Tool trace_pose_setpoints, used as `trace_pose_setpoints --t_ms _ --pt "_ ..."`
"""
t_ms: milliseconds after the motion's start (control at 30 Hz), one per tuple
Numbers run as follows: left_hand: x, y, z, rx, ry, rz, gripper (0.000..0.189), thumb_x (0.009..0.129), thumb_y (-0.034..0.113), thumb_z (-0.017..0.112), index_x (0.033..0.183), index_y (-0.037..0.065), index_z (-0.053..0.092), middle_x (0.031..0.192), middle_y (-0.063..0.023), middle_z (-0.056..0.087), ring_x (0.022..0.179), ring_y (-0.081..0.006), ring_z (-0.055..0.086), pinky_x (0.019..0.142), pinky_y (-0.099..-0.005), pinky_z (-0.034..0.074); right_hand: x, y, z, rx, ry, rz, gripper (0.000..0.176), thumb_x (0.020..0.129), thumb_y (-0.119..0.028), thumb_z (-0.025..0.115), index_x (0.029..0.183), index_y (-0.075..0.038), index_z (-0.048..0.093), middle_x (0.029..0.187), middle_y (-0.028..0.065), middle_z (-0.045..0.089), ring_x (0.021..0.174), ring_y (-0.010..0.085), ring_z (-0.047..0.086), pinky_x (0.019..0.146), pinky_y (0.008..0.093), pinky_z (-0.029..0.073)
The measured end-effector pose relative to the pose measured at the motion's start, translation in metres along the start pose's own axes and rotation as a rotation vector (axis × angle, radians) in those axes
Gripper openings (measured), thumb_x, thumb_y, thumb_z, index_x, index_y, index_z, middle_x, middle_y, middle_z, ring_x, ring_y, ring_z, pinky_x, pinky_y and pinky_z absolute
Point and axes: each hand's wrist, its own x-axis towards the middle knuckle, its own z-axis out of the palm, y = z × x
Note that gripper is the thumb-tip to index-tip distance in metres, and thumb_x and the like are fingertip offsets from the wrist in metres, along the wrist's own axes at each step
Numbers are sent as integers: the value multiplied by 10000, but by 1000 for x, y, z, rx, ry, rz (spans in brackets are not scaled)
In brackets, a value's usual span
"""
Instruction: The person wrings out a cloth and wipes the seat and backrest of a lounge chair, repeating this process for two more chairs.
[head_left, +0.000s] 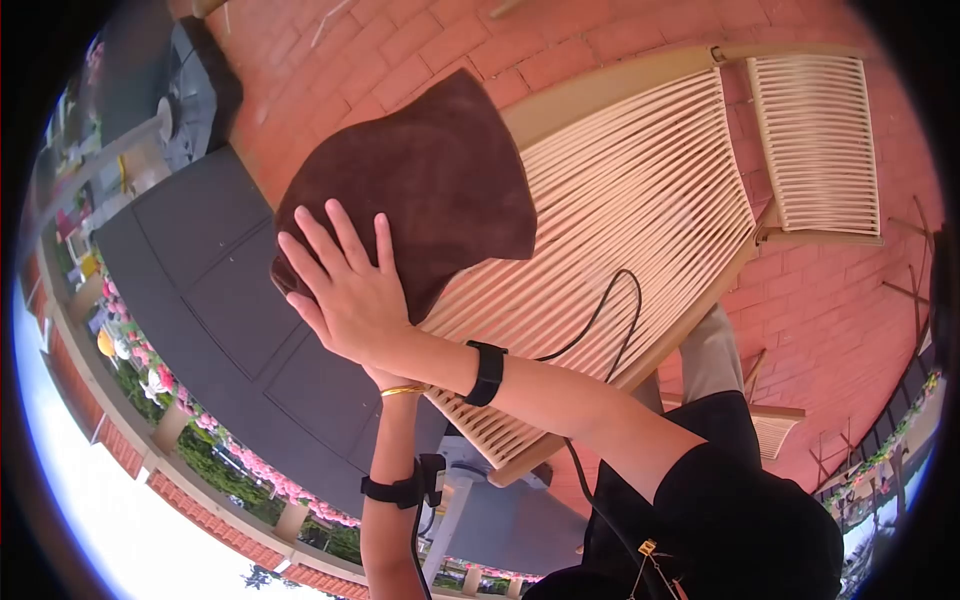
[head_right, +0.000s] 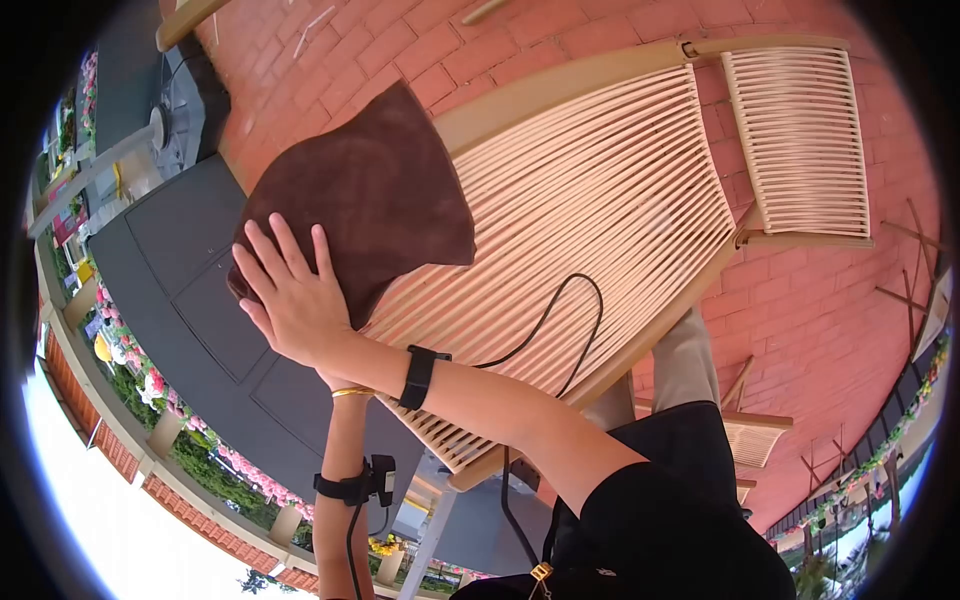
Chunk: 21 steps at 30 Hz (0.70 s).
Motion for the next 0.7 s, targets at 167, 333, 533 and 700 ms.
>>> trace_pose_setpoints --t_ms 167,333,533,700 --pt "7 -4 7 -127 -27 -21 555 922 439 322 1332 67 297 1324 -91 373 1185 -224 393 982 -326 329 -13 3 -1 80 -9 -227 428 849 -233 493 1258 -112 448 1316 43 424 1302 228 256 1057 488 151" --pt "2 -2 -5 -126 -69 -40 574 927 447 286 1340 48 290 1339 -105 360 1215 -231 363 1002 -323 296 -72 -15 -47 1529 -537 738 428 948 -294 366 1320 -82 363 1320 32 416 1230 164 353 1055 346 208" --pt "-4 17 2 135 -7 -61 600 933 457 241 1349 26 282 1358 -122 344 1250 -241 327 1025 -318 255 -89 47 -145 1400 -144 684 439 926 -253 424 1291 -17 359 1223 102 478 1136 186 456 969 301 360" --pt "-3 30 16 -177 -31 -124 560 938 422 233 1241 -14 412 1169 -157 525 989 -247 570 855 -348 481 -100 103 -129 -28 12 518 600 902 -386 409 1387 -97 206 1438 201 116 1319 385 121 1032 564 131"
